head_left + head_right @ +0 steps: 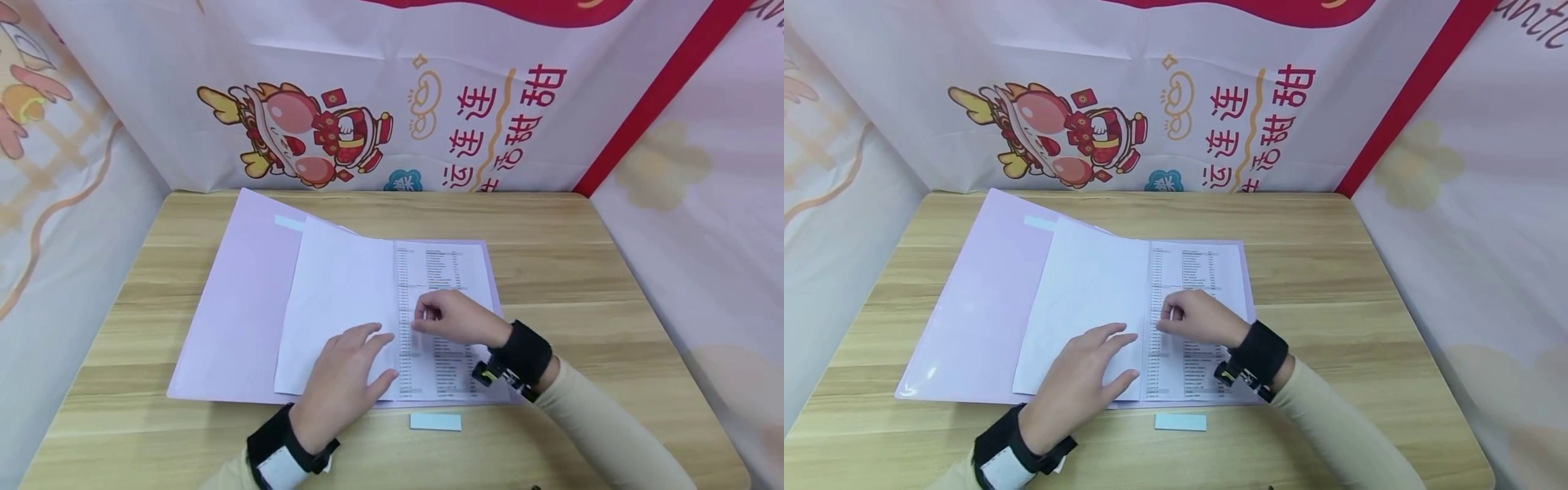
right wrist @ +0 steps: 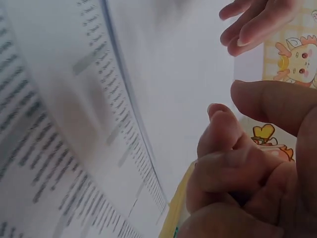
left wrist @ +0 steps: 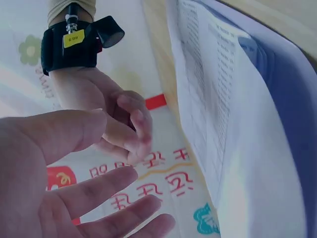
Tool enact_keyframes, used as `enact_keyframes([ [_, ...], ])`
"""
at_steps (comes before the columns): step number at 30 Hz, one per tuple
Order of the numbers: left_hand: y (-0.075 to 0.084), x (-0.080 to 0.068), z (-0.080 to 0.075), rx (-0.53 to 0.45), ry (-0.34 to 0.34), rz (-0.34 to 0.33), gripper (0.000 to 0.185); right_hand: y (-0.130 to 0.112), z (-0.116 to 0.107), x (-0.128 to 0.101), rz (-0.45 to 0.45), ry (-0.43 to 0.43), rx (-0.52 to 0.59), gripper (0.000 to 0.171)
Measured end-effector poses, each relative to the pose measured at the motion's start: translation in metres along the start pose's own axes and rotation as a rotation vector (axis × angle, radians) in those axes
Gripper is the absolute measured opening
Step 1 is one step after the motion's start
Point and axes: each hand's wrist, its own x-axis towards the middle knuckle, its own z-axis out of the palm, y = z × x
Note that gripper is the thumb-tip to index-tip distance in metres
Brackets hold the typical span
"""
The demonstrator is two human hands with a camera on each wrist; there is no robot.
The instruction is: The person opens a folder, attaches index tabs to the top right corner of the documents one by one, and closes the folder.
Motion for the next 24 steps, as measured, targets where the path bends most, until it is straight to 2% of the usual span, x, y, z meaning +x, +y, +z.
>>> enact_keyframes([
  [7, 0.005, 0.009, 0.012, 0.027, -0.084, 0.061, 0.05, 0.012, 0.004, -0.042, 0.001, -0.018, 0.013, 0.016],
  [16, -0.003, 0.013, 0.032, 0.1, -0.197, 0.185, 0.056, 0.018, 0.015, -0.094, 0.027, -0.016, -0.013, 0.019],
  [20, -0.006, 0.011, 0.04, 0.124, -0.233, 0.207, 0.061, 0.02, 0.03, -0.109, 0.048, -0.029, -0.021, 0.018],
  [24, -0.007, 0.009, 0.048, 0.171, -0.237, 0.215, 0.062, 0.024, 0.045, -0.114, 0.064, -0.034, -0.038, 0.022],
])
